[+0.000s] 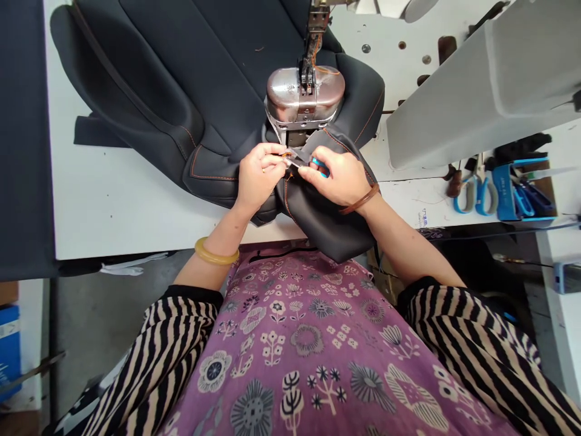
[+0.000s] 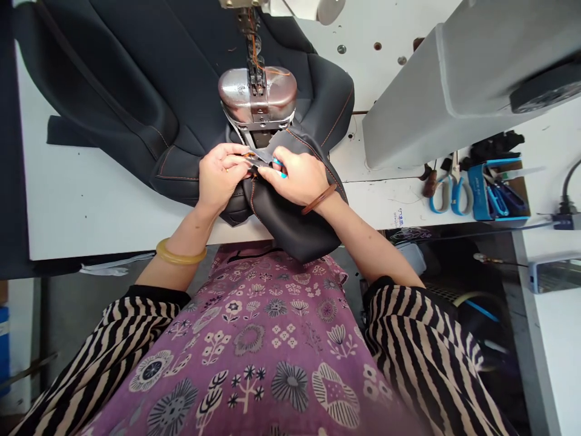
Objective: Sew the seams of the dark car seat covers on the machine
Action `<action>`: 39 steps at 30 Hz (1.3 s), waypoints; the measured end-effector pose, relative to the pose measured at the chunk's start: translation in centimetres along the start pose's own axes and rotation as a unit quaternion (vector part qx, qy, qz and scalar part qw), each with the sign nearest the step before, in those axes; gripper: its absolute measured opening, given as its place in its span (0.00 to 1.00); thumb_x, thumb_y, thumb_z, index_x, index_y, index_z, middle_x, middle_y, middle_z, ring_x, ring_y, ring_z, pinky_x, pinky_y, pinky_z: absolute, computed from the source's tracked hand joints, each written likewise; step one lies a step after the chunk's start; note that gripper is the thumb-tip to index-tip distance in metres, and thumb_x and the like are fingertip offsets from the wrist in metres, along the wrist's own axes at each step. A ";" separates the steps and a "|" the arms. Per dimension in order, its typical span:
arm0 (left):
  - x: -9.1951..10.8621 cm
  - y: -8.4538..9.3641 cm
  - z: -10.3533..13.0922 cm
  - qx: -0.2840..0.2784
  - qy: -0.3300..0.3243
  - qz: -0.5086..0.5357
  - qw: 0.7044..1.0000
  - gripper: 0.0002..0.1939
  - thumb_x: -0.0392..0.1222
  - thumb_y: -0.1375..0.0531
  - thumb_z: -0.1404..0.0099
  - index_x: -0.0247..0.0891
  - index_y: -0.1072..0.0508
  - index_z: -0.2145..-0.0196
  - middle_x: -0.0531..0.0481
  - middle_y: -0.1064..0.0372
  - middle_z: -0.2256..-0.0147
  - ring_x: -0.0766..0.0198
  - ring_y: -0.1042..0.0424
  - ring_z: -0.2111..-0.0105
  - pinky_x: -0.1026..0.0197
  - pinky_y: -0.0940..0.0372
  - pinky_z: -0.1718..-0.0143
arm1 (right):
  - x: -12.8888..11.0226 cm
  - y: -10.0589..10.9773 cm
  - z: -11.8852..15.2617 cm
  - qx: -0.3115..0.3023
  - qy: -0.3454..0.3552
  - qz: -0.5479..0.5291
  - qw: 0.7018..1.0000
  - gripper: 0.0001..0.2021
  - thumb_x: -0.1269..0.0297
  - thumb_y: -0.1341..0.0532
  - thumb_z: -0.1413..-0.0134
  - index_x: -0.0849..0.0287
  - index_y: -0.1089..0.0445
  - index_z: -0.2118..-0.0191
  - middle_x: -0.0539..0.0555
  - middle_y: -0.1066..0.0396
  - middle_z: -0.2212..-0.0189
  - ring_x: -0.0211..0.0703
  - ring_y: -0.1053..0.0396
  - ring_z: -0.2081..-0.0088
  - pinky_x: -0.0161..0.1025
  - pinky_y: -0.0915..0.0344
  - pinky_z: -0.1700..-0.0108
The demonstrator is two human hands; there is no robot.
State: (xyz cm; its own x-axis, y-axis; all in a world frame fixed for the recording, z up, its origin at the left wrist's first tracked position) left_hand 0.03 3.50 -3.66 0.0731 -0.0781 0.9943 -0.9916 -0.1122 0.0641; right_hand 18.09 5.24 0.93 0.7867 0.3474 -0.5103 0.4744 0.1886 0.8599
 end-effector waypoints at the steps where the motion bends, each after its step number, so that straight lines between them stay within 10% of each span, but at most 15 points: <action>1: -0.1 0.0 0.0 -0.003 -0.005 0.001 1.000 0.11 0.31 0.40 0.45 0.38 0.28 0.62 0.55 0.23 0.67 0.68 0.22 0.68 0.68 0.27 0.66 | 0.0 -0.1 0.1 -0.027 -0.015 0.029 0.999 0.22 0.43 0.48 0.40 0.58 0.33 0.66 0.51 0.33 0.76 0.43 0.35 0.72 0.36 0.45 0.67; 11: -0.5 0.1 -0.1 -0.025 -0.048 0.004 0.999 0.11 0.31 0.40 0.42 0.38 0.31 0.61 0.54 0.24 0.66 0.68 0.22 0.68 0.67 0.25 0.65 | -0.5 -0.8 -0.4 -0.047 -0.053 0.139 0.988 0.23 0.43 0.50 0.38 0.60 0.32 0.57 0.57 0.25 0.68 0.51 0.29 0.66 0.38 0.46 0.67; 27: -0.3 0.1 0.1 -0.018 -0.060 -0.007 0.998 0.12 0.30 0.41 0.42 0.39 0.31 0.60 0.55 0.25 0.67 0.71 0.23 0.69 0.69 0.27 0.66 | 2.0 -3.4 -0.3 0.082 0.069 0.034 0.994 0.24 0.42 0.49 0.40 0.60 0.32 0.60 0.53 0.27 0.71 0.40 0.31 0.71 0.36 0.46 0.68; 39: -0.2 -0.1 0.2 -0.016 -0.037 -0.020 0.999 0.13 0.30 0.41 0.40 0.40 0.32 0.58 0.54 0.25 0.64 0.69 0.23 0.66 0.68 0.26 0.62 | 0.1 0.0 0.1 -0.048 -0.001 0.138 0.989 0.23 0.45 0.51 0.39 0.59 0.29 0.60 0.55 0.28 0.73 0.48 0.32 0.68 0.38 0.46 0.66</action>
State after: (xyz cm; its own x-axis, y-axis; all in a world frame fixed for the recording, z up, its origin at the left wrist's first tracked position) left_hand 0.15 3.34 -3.88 0.1186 -0.1476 0.9819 -0.9906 -0.0849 0.1069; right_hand 18.23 5.16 0.89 0.8821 0.3953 -0.2562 0.2021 0.1738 0.9638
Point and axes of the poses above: each hand's wrist, its own z-axis away from the middle knuckle, its own y-axis out of the back of the hand, x = y × z, the point moved 1 cm from there along -z, towards the middle knuckle
